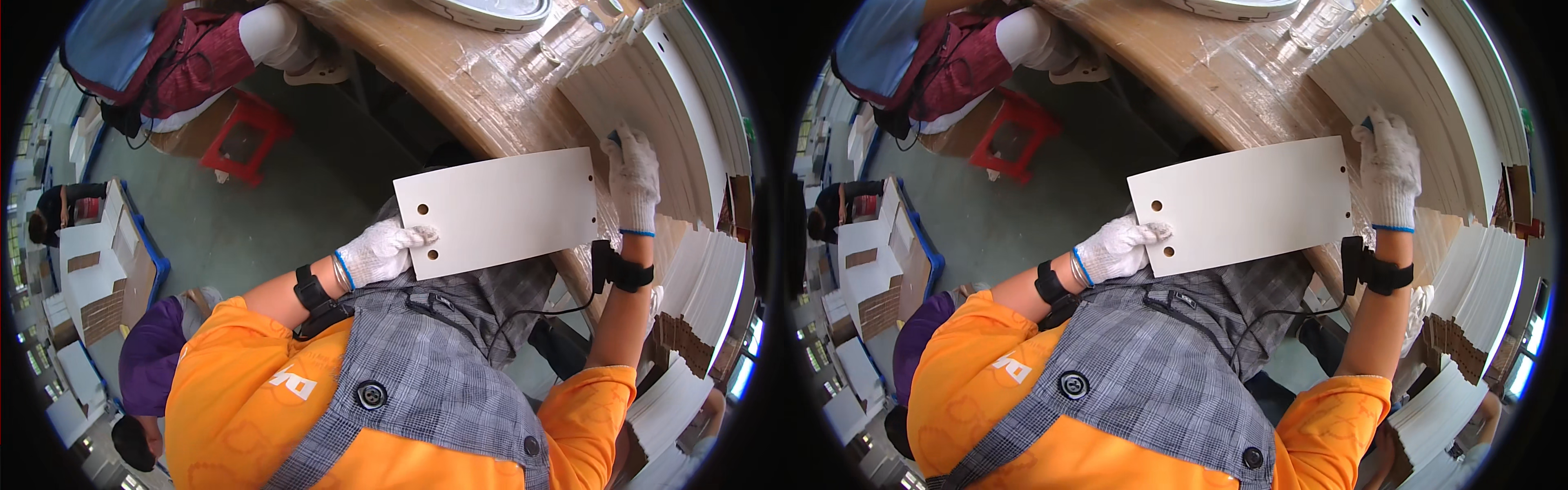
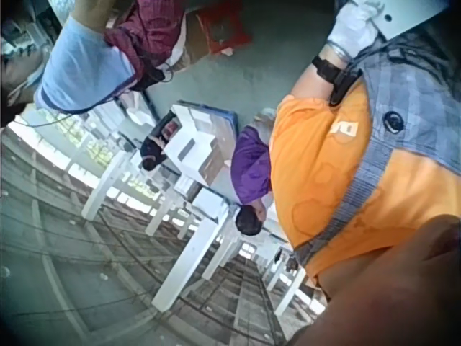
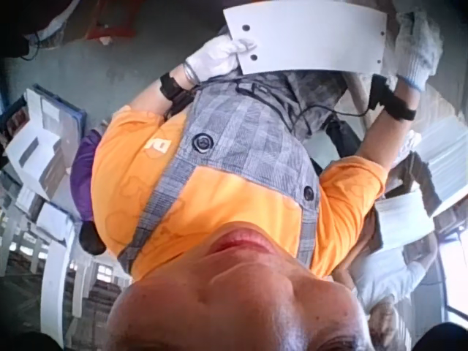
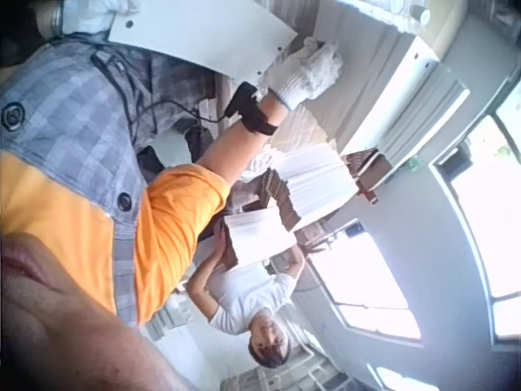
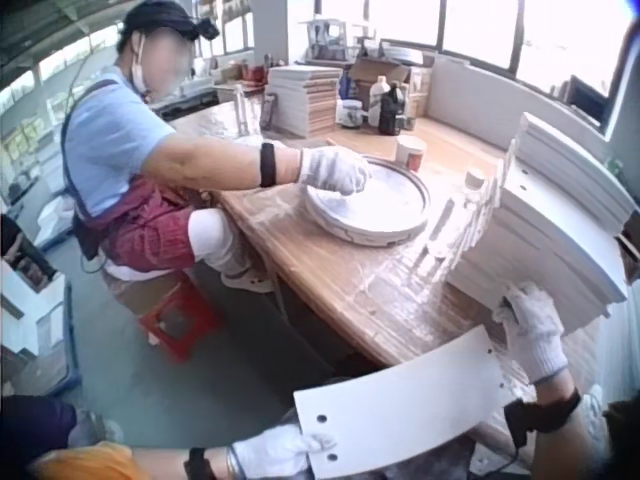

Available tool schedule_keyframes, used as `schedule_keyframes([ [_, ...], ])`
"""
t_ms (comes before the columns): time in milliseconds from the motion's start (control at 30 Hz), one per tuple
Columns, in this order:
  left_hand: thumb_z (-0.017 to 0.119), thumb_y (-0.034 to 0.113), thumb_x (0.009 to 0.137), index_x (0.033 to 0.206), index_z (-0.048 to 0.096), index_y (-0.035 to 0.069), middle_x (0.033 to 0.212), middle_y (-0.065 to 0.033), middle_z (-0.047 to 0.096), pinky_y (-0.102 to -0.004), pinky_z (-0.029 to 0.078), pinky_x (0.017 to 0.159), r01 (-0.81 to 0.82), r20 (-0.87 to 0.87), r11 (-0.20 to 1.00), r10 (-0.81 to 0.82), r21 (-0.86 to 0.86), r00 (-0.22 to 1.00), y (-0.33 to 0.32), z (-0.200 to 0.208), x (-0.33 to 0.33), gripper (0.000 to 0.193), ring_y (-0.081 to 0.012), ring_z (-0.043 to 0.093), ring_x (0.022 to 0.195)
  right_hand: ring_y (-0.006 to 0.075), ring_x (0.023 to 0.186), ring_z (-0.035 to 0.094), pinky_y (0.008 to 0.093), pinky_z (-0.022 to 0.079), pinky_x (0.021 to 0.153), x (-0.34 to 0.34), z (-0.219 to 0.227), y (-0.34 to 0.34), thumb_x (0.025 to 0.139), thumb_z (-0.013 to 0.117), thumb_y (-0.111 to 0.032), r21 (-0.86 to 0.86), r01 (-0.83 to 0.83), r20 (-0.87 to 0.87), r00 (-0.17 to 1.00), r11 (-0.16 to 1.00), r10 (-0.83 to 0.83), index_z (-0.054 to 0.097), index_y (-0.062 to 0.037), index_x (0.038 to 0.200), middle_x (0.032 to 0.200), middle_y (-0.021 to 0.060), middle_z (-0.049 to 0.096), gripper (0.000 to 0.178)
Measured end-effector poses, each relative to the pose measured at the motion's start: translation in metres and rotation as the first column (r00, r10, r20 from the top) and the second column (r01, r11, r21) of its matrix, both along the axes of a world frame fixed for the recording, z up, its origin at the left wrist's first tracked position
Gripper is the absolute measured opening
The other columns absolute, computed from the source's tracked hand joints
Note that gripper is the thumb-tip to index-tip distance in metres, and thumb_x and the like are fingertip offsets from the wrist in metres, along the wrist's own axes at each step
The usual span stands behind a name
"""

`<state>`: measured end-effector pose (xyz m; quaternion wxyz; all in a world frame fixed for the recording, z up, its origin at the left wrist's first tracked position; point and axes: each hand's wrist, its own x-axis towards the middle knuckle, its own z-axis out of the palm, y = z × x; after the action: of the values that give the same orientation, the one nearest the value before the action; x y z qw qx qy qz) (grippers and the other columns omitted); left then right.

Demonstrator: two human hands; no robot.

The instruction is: Inspecting, sanding, wiping, and stacking white lacquered wood furniture components.

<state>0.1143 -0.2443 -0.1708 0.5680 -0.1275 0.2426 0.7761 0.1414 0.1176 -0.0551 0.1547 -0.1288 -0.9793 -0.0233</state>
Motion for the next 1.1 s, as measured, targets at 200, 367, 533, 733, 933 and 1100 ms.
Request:
schedule_keyframes([
  [200,0.054,0.013,0.092,0.132,0.041,-0.001,0.128,-0.0143,0.052,-0.0432,0.037,0.105,-0.005,-0.136,0.996,0.017,0.091,0.991,-0.002,0.019,-0.013,0.044,-0.0268,0.050,0.120,0.0239,0.096,0.060,0.0336,0.049,0.085,0.007,0.015,-0.040,0.092,0.056,-0.014,-0.265,-0.243,-0.142,0.967,0.933,0.211,0.056,-0.0073,0.125,0.105,0.0130,0.060,0.034],
  [367,0.051,0.018,0.094,0.133,0.040,-0.002,0.131,-0.0159,0.050,-0.0433,0.037,0.105,0.021,-0.127,0.989,-0.002,0.147,0.992,0.001,0.020,-0.023,0.045,-0.0272,0.049,0.121,0.0205,0.101,0.060,0.0320,0.050,0.088,0.016,0.005,-0.080,0.086,0.064,-0.027,-0.617,-0.406,-0.320,0.912,0.674,0.257,0.054,-0.0107,0.129,0.112,0.0122,0.060,0.048],
  [533,0.052,0.018,0.092,0.129,0.043,-0.002,0.121,-0.0144,0.056,-0.0406,0.043,0.099,0.053,-0.244,0.991,-0.021,0.125,0.970,0.006,0.012,-0.032,0.043,-0.0256,0.056,0.112,0.0181,0.101,0.059,0.0288,0.051,0.084,0.038,0.023,-0.132,0.086,0.066,-0.017,-0.805,-0.231,-0.190,0.973,0.547,0.132,0.052,-0.0044,0.130,0.124,0.0114,0.057,0.047],
  [733,0.055,0.014,0.089,0.124,0.046,-0.003,0.112,-0.0124,0.059,-0.0347,0.051,0.088,0.011,-0.438,0.998,0.019,0.067,0.899,0.015,0.064,-0.048,0.039,-0.0216,0.062,0.101,0.0134,0.080,0.055,0.0235,0.047,0.061,0.048,0.030,-0.145,0.094,0.051,-0.029,-0.900,-0.251,-0.193,0.963,-0.357,-0.189,0.042,0.0007,0.135,0.104,0.0118,0.060,0.051],
  [933,0.056,0.008,0.084,0.125,0.044,-0.001,0.113,-0.0085,0.056,-0.0353,0.047,0.093,-0.093,-0.444,0.992,0.121,0.084,0.888,0.004,0.078,-0.050,0.043,-0.0191,0.058,0.106,0.0195,0.085,0.056,0.0267,0.050,0.068,0.061,0.027,-0.129,0.093,0.054,-0.030,-0.433,-0.329,-0.249,0.939,-0.839,-0.239,0.033,-0.0012,0.138,0.105,0.0162,0.054,0.056],
  [1100,0.056,0.008,0.083,0.123,0.045,-0.001,0.112,-0.0088,0.056,-0.0352,0.047,0.093,-0.113,-0.476,0.988,0.149,0.103,0.867,0.006,0.097,-0.048,0.042,-0.0191,0.058,0.105,0.0186,0.084,0.054,0.0273,0.049,0.068,0.066,0.040,-0.136,0.092,0.055,-0.030,-0.515,-0.419,-0.251,0.908,-0.748,-0.335,0.036,0.0009,0.136,0.110,0.0190,0.054,0.057],
])
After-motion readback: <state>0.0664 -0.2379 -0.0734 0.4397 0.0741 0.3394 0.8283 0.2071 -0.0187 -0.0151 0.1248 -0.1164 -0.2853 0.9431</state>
